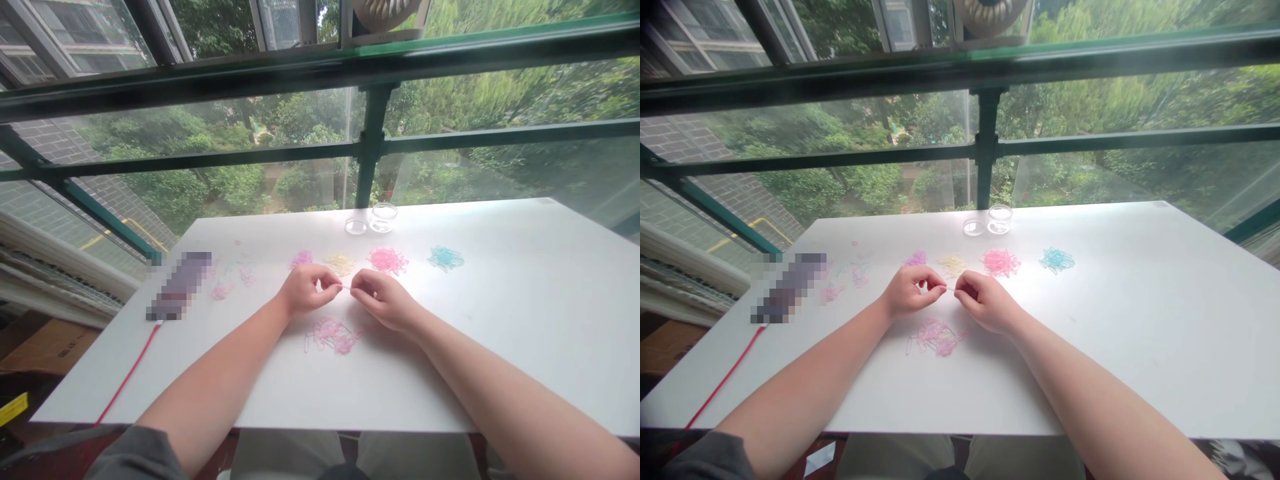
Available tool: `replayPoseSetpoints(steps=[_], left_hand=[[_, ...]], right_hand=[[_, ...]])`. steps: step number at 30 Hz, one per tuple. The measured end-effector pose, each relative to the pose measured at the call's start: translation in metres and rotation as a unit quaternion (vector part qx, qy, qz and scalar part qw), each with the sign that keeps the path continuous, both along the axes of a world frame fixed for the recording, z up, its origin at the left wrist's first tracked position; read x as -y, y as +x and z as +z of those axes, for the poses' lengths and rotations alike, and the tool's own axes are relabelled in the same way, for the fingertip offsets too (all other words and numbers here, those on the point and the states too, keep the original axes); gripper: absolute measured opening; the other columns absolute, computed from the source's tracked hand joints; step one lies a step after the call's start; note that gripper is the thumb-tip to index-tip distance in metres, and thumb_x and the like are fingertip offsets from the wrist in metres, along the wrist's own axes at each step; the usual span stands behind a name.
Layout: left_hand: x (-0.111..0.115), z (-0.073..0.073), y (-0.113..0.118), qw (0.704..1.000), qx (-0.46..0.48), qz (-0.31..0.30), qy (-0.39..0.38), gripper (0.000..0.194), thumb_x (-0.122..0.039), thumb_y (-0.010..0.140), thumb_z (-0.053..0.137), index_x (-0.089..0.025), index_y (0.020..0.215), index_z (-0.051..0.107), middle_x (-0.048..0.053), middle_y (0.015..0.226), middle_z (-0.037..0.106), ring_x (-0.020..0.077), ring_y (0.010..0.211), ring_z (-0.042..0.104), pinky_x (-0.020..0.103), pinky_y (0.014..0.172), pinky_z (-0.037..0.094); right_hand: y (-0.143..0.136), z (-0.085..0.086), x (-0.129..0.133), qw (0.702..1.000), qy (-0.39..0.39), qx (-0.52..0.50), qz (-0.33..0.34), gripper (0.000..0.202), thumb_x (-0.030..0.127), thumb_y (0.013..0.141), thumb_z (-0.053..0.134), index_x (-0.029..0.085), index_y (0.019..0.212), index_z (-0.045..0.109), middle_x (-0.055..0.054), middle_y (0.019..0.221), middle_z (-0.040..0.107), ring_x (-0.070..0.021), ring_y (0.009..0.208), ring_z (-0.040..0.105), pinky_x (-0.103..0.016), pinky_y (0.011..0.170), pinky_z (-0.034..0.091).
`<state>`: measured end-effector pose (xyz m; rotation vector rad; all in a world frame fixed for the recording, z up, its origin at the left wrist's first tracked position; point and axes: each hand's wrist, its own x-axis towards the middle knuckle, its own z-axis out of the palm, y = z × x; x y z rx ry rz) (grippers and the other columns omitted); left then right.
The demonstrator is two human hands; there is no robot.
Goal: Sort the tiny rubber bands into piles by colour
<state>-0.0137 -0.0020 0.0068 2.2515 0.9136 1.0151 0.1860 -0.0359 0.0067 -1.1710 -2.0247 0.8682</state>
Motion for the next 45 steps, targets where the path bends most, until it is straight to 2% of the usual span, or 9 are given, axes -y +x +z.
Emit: replayPoseSetpoints(steps=[7,15,22,27,29,35,42,43,45], left_hand=[[0.000,0.002,0.000,0.999,-0.037,-0.026,0.000,0.008,-0.017,0.074,0.056,-0.015,0.070,0.063,0.001,0.063,0.063,0.0085,0.057,0.053,0.021,0.057,0.042],[-0.003,0.003,-0.004,0.999,-0.031,-0.009,-0.006,0.008,-0.017,0.073,0.055,-0.014,0.069,0.062,0.001,0.063,0.062,0.0083,0.057,0.054,0.021,0.056,0.042],[-0.001,0.001,-0.001,0.999,-0.040,-0.024,-0.004,0.007,-0.017,0.072,0.056,-0.014,0.069,0.061,0.001,0.062,0.062,0.0087,0.058,0.053,0.022,0.057,0.041],[-0.001,0.002,-0.001,0.998,-0.052,-0.032,-0.021,0.006,-0.015,0.071,0.055,-0.014,0.069,0.061,0.000,0.062,0.061,0.0087,0.058,0.052,0.021,0.057,0.042],[-0.002,0.002,0.000,0.997,-0.053,-0.038,-0.028,0.006,-0.015,0.071,0.055,-0.014,0.069,0.061,0.001,0.063,0.062,0.0086,0.058,0.052,0.021,0.057,0.041],[-0.001,0.002,-0.001,0.998,-0.049,-0.035,-0.023,0.006,-0.016,0.072,0.055,-0.014,0.069,0.061,0.000,0.062,0.061,0.0083,0.057,0.051,0.021,0.057,0.040],[0.002,0.007,0.001,0.995,-0.065,-0.053,-0.044,0.006,-0.014,0.071,0.055,-0.014,0.068,0.060,0.000,0.061,0.060,0.0088,0.059,0.053,0.021,0.058,0.041],[0.002,0.007,0.001,0.995,-0.064,-0.053,-0.046,0.007,-0.015,0.072,0.055,-0.014,0.068,0.060,0.000,0.062,0.060,0.0088,0.059,0.053,0.021,0.058,0.041],[0.001,0.006,0.000,0.996,-0.061,-0.052,-0.048,0.007,-0.015,0.072,0.055,-0.014,0.069,0.061,0.000,0.062,0.061,0.0087,0.058,0.053,0.021,0.058,0.041]], right_hand=[[0.001,0.000,-0.002,0.999,0.028,0.004,-0.026,0.006,0.020,0.079,0.047,0.020,0.073,0.049,0.003,0.062,0.048,-0.0110,0.057,0.042,-0.024,0.056,0.034],[0.013,-0.002,-0.013,0.993,0.036,-0.010,-0.109,0.008,0.021,0.078,0.048,0.020,0.070,0.047,0.004,0.058,0.042,-0.0108,0.054,0.040,-0.024,0.053,0.031],[-0.001,0.002,-0.002,0.999,0.025,0.012,-0.021,0.009,0.020,0.078,0.048,0.019,0.069,0.049,0.003,0.060,0.047,-0.0108,0.056,0.041,-0.024,0.055,0.033],[0.007,-0.001,-0.010,0.993,0.035,0.011,-0.109,0.007,0.021,0.077,0.048,0.019,0.070,0.049,0.003,0.060,0.047,-0.0114,0.056,0.042,-0.024,0.055,0.033],[0.009,-0.002,-0.011,0.992,0.034,0.007,-0.124,0.008,0.021,0.077,0.048,0.019,0.070,0.049,0.003,0.060,0.047,-0.0114,0.056,0.042,-0.024,0.055,0.033],[0.001,0.002,-0.002,0.999,0.029,0.014,0.011,0.009,0.018,0.078,0.046,0.019,0.071,0.051,0.002,0.062,0.049,-0.0110,0.058,0.043,-0.024,0.056,0.034],[0.011,-0.002,-0.013,0.990,0.035,0.016,-0.133,0.008,0.021,0.078,0.048,0.019,0.070,0.049,0.002,0.060,0.048,-0.0116,0.056,0.043,-0.025,0.055,0.034],[0.011,-0.002,-0.013,0.991,0.032,0.015,-0.126,0.009,0.021,0.078,0.048,0.019,0.070,0.049,0.003,0.060,0.048,-0.0115,0.056,0.043,-0.025,0.055,0.034],[0.008,-0.001,-0.009,0.997,0.028,0.015,-0.065,0.008,0.020,0.078,0.048,0.019,0.071,0.051,0.002,0.061,0.048,-0.0111,0.057,0.043,-0.024,0.055,0.034]])
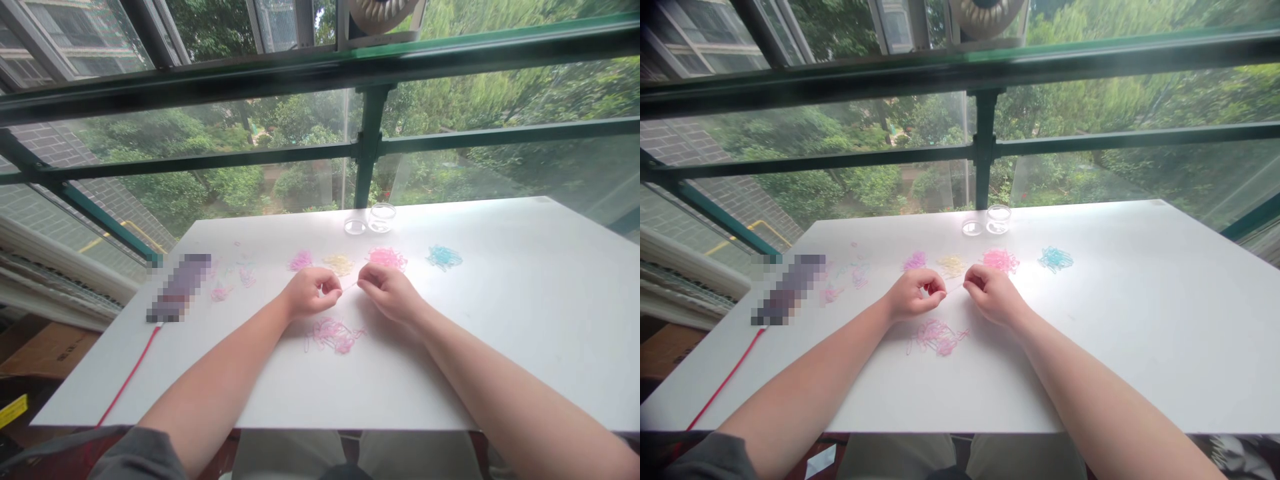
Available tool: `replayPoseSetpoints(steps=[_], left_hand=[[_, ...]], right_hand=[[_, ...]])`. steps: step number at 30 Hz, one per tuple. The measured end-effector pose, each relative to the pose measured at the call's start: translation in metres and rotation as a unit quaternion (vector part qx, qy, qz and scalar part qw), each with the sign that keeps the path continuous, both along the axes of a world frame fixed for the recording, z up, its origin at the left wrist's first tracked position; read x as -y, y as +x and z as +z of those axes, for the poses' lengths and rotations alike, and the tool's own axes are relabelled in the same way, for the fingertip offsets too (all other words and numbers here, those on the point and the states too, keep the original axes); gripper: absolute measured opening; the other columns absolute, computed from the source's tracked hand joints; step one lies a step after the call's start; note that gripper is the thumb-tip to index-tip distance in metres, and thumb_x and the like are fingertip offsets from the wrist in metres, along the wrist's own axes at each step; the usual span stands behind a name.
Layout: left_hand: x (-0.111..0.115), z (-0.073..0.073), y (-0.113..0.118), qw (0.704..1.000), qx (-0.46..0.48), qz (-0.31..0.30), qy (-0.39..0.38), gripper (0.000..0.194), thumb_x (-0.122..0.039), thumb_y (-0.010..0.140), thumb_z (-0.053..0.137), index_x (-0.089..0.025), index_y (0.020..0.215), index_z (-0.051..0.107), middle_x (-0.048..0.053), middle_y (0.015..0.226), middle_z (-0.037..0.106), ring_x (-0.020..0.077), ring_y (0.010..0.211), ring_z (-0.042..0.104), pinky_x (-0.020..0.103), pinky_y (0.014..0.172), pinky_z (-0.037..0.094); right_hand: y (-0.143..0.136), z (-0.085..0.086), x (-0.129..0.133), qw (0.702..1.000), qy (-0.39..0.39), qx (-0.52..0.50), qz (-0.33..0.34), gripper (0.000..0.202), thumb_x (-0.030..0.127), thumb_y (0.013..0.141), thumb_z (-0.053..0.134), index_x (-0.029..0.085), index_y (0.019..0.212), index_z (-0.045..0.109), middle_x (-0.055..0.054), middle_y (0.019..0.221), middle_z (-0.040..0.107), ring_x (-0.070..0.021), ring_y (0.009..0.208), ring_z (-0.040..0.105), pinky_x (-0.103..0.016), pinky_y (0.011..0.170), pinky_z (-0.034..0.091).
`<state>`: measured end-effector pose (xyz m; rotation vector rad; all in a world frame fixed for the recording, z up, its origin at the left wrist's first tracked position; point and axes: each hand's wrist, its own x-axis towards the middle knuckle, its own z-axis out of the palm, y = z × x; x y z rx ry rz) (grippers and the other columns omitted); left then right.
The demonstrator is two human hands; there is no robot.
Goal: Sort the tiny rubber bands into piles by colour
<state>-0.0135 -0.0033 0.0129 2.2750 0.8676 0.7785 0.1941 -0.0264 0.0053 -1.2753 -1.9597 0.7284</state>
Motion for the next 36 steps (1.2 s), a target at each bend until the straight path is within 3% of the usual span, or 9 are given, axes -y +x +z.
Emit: replayPoseSetpoints(steps=[3,11,18,36], left_hand=[[-0.0009,-0.0013,-0.0011,1.000,0.003,0.006,-0.001,0.007,-0.016,0.072,0.055,-0.014,0.070,0.061,0.000,0.062,0.061,0.0087,0.058,0.053,0.021,0.058,0.041],[-0.0007,-0.0015,0.0000,1.000,-0.004,0.006,-0.017,0.006,-0.015,0.071,0.055,-0.014,0.068,0.061,0.000,0.063,0.061,0.0089,0.060,0.053,0.020,0.059,0.043],[-0.0016,-0.0034,-0.0010,1.000,0.008,0.010,-0.008,0.006,-0.017,0.072,0.056,-0.014,0.070,0.062,0.000,0.063,0.061,0.0087,0.060,0.053,0.021,0.059,0.042],[-0.0011,-0.0045,0.0003,1.000,0.022,0.021,-0.006,0.007,-0.018,0.073,0.059,-0.015,0.070,0.064,0.001,0.063,0.064,0.0086,0.058,0.054,0.021,0.058,0.041]], right_hand=[[-0.0058,0.0009,0.0058,0.995,-0.001,0.009,0.098,0.008,0.017,0.078,0.048,0.019,0.072,0.053,0.002,0.062,0.049,-0.0105,0.058,0.043,-0.023,0.056,0.035],[-0.0016,-0.0031,-0.0013,0.999,0.006,0.006,-0.049,0.007,0.019,0.078,0.049,0.019,0.071,0.051,0.004,0.058,0.046,-0.0102,0.055,0.042,-0.023,0.053,0.033],[-0.0064,0.0008,0.0049,0.999,0.006,0.001,0.043,0.006,0.019,0.078,0.051,0.019,0.072,0.054,0.003,0.062,0.051,-0.0103,0.057,0.044,-0.023,0.055,0.036],[-0.0028,0.0011,0.0045,0.998,0.023,0.004,0.060,0.003,0.022,0.078,0.053,0.019,0.077,0.054,0.001,0.064,0.053,-0.0114,0.060,0.048,-0.024,0.057,0.040]])
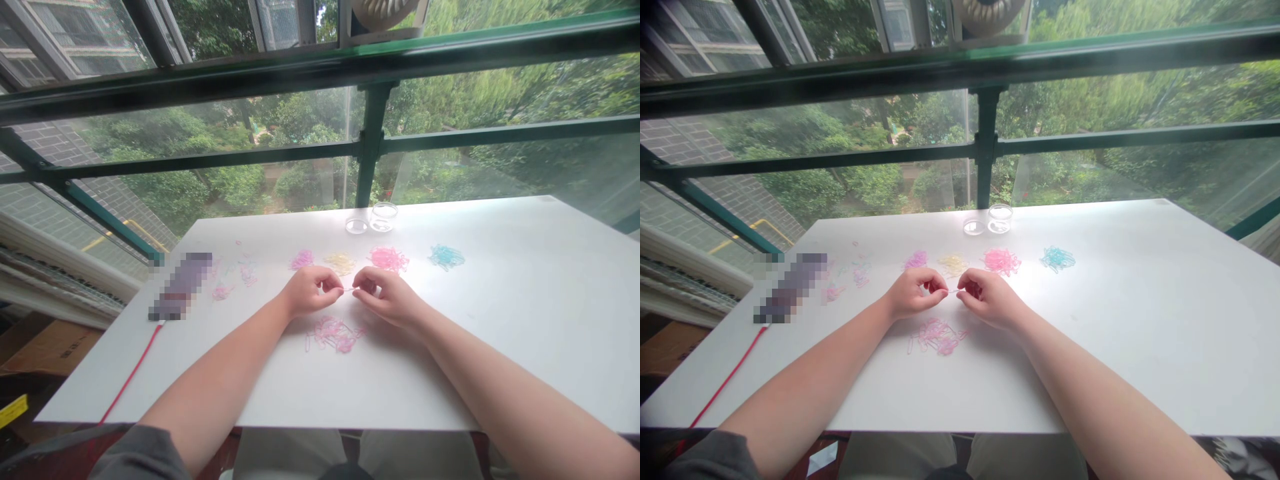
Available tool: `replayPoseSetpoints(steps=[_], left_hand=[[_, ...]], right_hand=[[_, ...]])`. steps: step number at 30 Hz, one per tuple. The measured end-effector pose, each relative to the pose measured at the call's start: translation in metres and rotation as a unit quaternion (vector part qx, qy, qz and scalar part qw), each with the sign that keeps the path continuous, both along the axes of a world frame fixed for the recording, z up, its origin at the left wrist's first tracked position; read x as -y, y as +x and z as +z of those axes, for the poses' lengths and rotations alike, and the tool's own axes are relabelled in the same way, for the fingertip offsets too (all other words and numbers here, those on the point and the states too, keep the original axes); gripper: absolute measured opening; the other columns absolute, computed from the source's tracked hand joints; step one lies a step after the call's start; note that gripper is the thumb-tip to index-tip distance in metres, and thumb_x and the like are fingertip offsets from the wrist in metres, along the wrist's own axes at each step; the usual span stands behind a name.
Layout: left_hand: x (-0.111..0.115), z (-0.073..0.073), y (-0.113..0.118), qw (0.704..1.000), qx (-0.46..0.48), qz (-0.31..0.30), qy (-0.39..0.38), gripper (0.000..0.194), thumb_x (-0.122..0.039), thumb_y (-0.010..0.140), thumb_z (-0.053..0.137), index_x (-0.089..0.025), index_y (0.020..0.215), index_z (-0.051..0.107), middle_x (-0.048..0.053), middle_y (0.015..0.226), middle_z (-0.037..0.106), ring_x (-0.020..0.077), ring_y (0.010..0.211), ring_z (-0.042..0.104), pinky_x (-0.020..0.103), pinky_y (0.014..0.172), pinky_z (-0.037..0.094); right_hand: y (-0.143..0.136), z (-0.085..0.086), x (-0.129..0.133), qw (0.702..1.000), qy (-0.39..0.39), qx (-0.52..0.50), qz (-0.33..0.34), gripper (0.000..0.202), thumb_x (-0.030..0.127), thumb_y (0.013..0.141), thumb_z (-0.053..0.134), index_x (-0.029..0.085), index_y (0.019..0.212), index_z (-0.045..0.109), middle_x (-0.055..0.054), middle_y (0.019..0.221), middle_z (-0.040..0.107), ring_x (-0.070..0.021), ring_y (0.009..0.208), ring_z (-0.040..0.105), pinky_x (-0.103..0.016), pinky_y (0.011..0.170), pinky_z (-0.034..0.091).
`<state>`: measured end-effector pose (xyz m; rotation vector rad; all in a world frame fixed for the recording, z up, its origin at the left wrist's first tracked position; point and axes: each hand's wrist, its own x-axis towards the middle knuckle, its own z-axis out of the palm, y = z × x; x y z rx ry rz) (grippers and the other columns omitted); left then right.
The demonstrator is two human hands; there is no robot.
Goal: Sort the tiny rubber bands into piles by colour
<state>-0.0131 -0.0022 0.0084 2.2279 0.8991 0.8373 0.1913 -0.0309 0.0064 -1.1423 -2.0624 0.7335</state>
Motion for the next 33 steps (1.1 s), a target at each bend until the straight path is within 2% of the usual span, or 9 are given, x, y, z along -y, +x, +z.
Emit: replayPoseSetpoints(steps=[9,16,20,24,27,33], left_hand=[[-0.001,0.003,-0.001,1.000,-0.025,-0.019,0.001,0.006,-0.016,0.072,0.057,-0.014,0.070,0.062,0.000,0.062,0.062,0.0087,0.059,0.053,0.021,0.058,0.041],[-0.004,0.001,-0.005,1.000,-0.028,0.006,0.008,0.006,-0.017,0.070,0.056,-0.014,0.068,0.061,0.000,0.062,0.061,0.0087,0.059,0.053,0.021,0.059,0.042],[-0.013,0.001,-0.018,0.998,-0.029,0.053,0.032,0.007,-0.018,0.070,0.055,-0.015,0.066,0.061,0.000,0.061,0.061,0.0087,0.057,0.052,0.021,0.059,0.043],[-0.029,0.000,-0.042,0.983,-0.049,0.163,0.062,0.011,-0.023,0.070,0.056,-0.015,0.067,0.063,0.000,0.063,0.063,0.0094,0.058,0.051,0.021,0.058,0.042],[-0.039,-0.003,-0.057,0.969,-0.072,0.233,0.044,0.014,-0.025,0.071,0.056,-0.015,0.070,0.065,0.001,0.066,0.065,0.0103,0.060,0.053,0.021,0.058,0.042],[-0.043,-0.012,-0.059,0.961,-0.091,0.261,0.017,0.016,-0.027,0.071,0.056,-0.016,0.075,0.067,0.001,0.069,0.066,0.0113,0.062,0.055,0.022,0.060,0.043]], right_hand=[[0.000,-0.001,0.000,1.000,0.017,0.007,0.003,0.007,0.014,0.076,0.050,0.019,0.073,0.054,0.000,0.067,0.054,-0.0117,0.063,0.048,-0.024,0.059,0.039],[0.002,0.000,-0.004,0.999,0.006,0.007,-0.047,0.007,0.015,0.076,0.049,0.019,0.071,0.053,0.002,0.063,0.051,-0.0110,0.059,0.045,-0.024,0.057,0.037],[0.003,-0.002,-0.006,0.998,-0.030,0.015,-0.053,0.006,0.020,0.077,0.050,0.019,0.072,0.053,0.002,0.062,0.051,-0.0114,0.057,0.045,-0.024,0.054,0.036],[0.005,-0.004,-0.007,0.997,-0.049,0.019,-0.053,0.007,0.024,0.078,0.050,0.019,0.073,0.053,0.002,0.064,0.054,-0.0122,0.057,0.048,-0.025,0.054,0.037],[0.006,-0.004,-0.007,0.997,-0.054,0.027,-0.050,0.009,0.026,0.079,0.050,0.020,0.073,0.053,0.001,0.063,0.054,-0.0124,0.056,0.047,-0.026,0.055,0.038],[0.006,-0.004,-0.006,0.997,-0.043,0.053,-0.028,0.013,0.028,0.081,0.048,0.020,0.073,0.054,0.001,0.063,0.054,-0.0130,0.057,0.047,-0.026,0.055,0.037]])
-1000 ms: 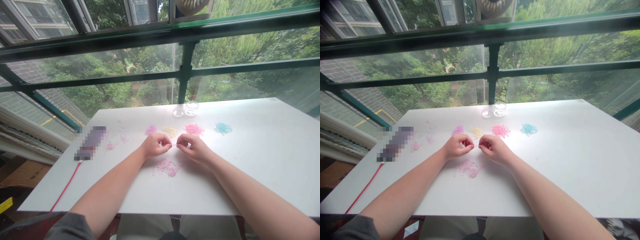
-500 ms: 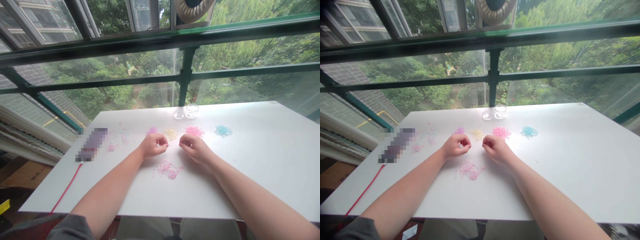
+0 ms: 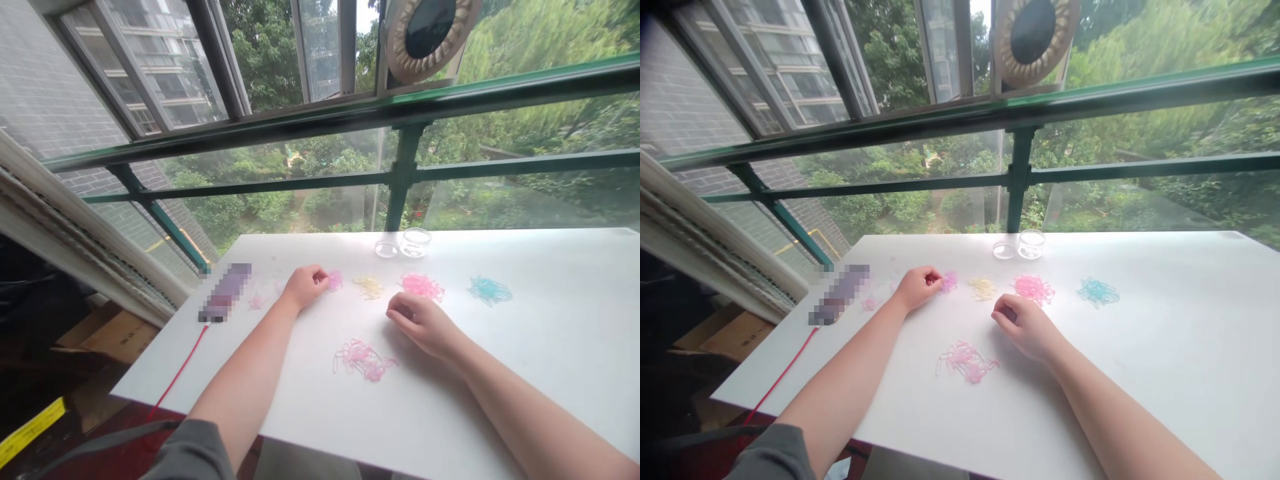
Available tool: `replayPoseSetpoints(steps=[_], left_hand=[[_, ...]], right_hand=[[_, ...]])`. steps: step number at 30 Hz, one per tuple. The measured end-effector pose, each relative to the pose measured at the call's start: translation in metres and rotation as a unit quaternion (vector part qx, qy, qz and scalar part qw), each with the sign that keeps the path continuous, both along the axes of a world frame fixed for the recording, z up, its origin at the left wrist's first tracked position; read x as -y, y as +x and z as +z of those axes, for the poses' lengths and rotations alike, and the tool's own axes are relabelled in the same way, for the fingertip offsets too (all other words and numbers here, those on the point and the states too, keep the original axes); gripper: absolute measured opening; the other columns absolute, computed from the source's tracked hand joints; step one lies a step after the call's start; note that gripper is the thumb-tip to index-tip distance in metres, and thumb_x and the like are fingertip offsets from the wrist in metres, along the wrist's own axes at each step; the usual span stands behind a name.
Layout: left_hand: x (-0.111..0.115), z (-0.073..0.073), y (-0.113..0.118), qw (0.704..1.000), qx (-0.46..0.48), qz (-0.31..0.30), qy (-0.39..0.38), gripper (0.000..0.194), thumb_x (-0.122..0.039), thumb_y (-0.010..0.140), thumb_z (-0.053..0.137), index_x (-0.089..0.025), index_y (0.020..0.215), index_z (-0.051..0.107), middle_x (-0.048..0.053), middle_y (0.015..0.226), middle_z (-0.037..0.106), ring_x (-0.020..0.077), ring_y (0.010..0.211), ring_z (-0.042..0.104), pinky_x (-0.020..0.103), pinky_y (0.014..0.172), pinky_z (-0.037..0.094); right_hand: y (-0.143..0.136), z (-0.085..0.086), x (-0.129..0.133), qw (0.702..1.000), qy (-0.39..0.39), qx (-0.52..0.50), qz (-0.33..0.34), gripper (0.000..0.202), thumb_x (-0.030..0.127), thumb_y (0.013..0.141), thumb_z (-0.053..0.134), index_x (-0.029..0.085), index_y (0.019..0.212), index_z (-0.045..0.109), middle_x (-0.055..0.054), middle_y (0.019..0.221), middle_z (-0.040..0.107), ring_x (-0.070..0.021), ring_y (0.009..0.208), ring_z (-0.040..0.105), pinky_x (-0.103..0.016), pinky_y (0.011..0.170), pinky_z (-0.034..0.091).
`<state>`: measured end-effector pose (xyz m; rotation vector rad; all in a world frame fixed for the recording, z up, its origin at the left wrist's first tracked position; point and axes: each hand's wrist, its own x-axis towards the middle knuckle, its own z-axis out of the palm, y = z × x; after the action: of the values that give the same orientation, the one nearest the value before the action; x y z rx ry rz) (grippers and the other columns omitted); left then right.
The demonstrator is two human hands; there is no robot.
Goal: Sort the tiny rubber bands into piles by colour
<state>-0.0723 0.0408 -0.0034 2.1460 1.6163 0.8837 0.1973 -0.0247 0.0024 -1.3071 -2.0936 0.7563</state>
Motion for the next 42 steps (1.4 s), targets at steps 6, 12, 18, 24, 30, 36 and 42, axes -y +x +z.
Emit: replayPoseSetpoints(steps=[6,12,18,24,30,36,42], left_hand=[[-0.002,-0.006,0.003,1.000,0.024,0.017,-0.005,0.016,-0.027,0.071,0.056,-0.016,0.076,0.067,0.001,0.070,0.067,0.0114,0.062,0.056,0.022,0.061,0.044],[-0.002,-0.009,0.008,0.999,0.028,0.016,-0.004,0.015,-0.024,0.072,0.056,-0.015,0.076,0.066,0.001,0.069,0.066,0.0112,0.062,0.056,0.022,0.062,0.045],[0.000,-0.010,0.012,0.999,0.002,0.035,0.008,0.014,-0.025,0.073,0.056,-0.016,0.077,0.066,0.001,0.072,0.067,0.0121,0.065,0.057,0.023,0.065,0.046],[0.002,-0.008,0.014,0.997,-0.045,0.049,0.043,0.014,-0.021,0.076,0.054,-0.017,0.084,0.064,0.005,0.084,0.066,0.0156,0.077,0.058,0.027,0.075,0.047],[0.010,-0.007,0.019,0.991,-0.101,0.061,0.066,0.018,-0.022,0.080,0.051,-0.018,0.091,0.065,0.009,0.095,0.063,0.0212,0.094,0.054,0.033,0.087,0.045],[0.020,-0.013,0.019,0.986,-0.135,0.080,0.049,0.028,-0.025,0.085,0.044,-0.018,0.095,0.069,0.011,0.097,0.062,0.0258,0.098,0.051,0.039,0.087,0.044],[0.028,-0.013,0.017,0.987,-0.125,0.089,0.040,0.029,-0.026,0.085,0.046,-0.024,0.100,0.070,0.009,0.100,0.062,0.0254,0.100,0.050,0.038,0.089,0.043]], right_hand=[[0.000,-0.001,-0.001,1.000,0.006,0.001,0.003,0.014,0.028,0.081,0.048,0.019,0.072,0.054,0.000,0.063,0.056,-0.0135,0.057,0.048,-0.027,0.055,0.038],[0.003,-0.004,-0.006,1.000,-0.005,-0.003,-0.012,0.016,0.032,0.080,0.049,0.020,0.074,0.056,-0.001,0.066,0.059,-0.0158,0.062,0.053,-0.029,0.059,0.041],[0.004,-0.010,-0.011,0.999,0.004,-0.015,-0.030,0.021,0.038,0.080,0.049,0.020,0.073,0.057,-0.002,0.066,0.061,-0.0165,0.060,0.054,-0.030,0.059,0.042],[0.006,-0.016,-0.015,0.999,0.034,0.006,-0.043,0.024,0.043,0.078,0.049,0.020,0.074,0.058,-0.004,0.070,0.063,-0.0189,0.063,0.056,-0.032,0.061,0.043],[0.007,-0.023,-0.020,0.996,0.052,0.013,-0.065,0.029,0.047,0.076,0.050,0.021,0.073,0.061,-0.006,0.073,0.066,-0.0223,0.066,0.059,-0.035,0.064,0.045],[0.011,-0.025,-0.008,0.999,0.028,0.021,-0.030,0.030,0.048,0.075,0.052,0.020,0.077,0.063,-0.007,0.080,0.068,-0.0227,0.072,0.061,-0.035,0.069,0.046],[0.023,-0.025,0.026,0.999,0.025,-0.011,-0.015,0.030,0.045,0.078,0.052,0.021,0.091,0.063,-0.009,0.098,0.068,-0.0250,0.092,0.061,-0.037,0.085,0.045]])
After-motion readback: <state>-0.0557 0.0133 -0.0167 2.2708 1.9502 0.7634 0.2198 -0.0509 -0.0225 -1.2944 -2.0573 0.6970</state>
